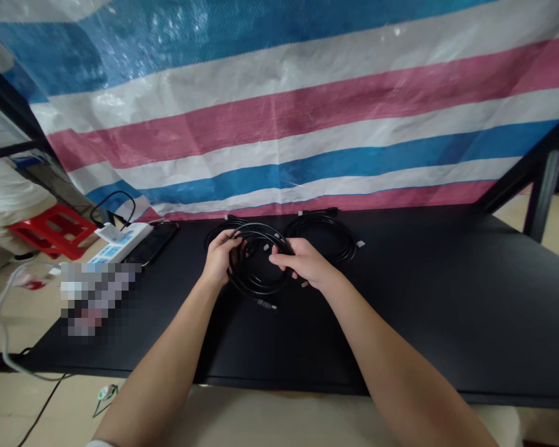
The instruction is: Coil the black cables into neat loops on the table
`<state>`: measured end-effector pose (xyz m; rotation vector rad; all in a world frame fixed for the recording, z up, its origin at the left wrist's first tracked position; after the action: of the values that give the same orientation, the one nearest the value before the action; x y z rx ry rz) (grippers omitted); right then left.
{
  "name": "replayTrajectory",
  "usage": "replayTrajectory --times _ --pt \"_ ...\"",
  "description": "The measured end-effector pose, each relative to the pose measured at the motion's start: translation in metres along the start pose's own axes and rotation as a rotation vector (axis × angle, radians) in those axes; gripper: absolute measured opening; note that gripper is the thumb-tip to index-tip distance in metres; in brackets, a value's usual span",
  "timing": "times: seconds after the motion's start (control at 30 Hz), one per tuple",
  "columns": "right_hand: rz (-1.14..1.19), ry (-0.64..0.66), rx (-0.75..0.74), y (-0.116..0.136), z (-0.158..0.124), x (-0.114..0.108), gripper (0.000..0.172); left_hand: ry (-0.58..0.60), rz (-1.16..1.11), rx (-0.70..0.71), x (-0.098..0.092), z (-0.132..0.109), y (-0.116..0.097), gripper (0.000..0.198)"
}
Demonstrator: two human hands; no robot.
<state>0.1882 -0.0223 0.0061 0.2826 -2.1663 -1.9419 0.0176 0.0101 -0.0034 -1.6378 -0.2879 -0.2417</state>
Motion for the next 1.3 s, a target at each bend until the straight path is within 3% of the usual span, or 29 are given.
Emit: replayTrajectory --times 0.1,0.2,0.33,0.5,0.63,0.8,0.97,1.07,1.17,1.3 --pt "-0.062 -0.111 -0.066 -0.004 0.003 0.004 0.029 -0.020 -0.066 -0.028 0.000 0.000 -0.001 0.016" --pt "-0.032 -0.242 -0.157 -0.009 0.005 0.005 0.037 0.061 -0.057 -0.018 0.002 -0.001 -0.002 0.016" --pt "0.042 -0.349 -0.269 -0.013 0.004 0.007 0.046 0.212 -0.092 -0.138 0.003 -0.005 -0.002 0.016" --pt "0.088 -0.478 -0.295 -0.013 0.006 0.012 0.051 0.275 -0.257 -0.263 0.007 -0.011 -0.001 0.019" --pt "0.009 -0.545 -0.351 -0.014 0.009 0.013 0.043 0.196 -0.266 -0.267 0.013 -0.012 0.004 0.023" --pt "-0.369 -0.581 -0.444 -0.016 0.007 0.014 0.025 0.003 -0.206 -0.147 0.010 -0.009 0.004 0.036" --pt "-0.637 -0.633 -0.465 -0.026 0.010 0.017 0.053 -0.076 -0.149 -0.172 0.002 -0.008 -0.005 0.038" --pt "-0.791 -0.640 -0.507 -0.029 0.014 0.019 0.047 -0.051 -0.132 -0.281 0.000 -0.008 -0.008 0.040" --pt "-0.944 -0.624 -0.415 -0.026 0.015 0.022 0.032 -0.025 -0.139 -0.388 -0.001 -0.009 -0.010 0.039" --pt "-1.178 -0.510 -0.087 -0.013 0.013 0.030 0.032 -0.016 -0.217 -0.457 -0.005 -0.008 -0.012 0.037"
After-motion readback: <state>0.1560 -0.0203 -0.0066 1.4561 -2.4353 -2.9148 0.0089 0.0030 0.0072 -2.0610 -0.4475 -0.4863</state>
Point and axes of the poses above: each hand's wrist, its own z-axis towards the middle knuckle, its own x-axis out of the palm, y = z × x, the point moved 2 cm from there along z, towards the middle knuckle, and after that the axes turned 2 degrees about y, right-handed, at the moved point
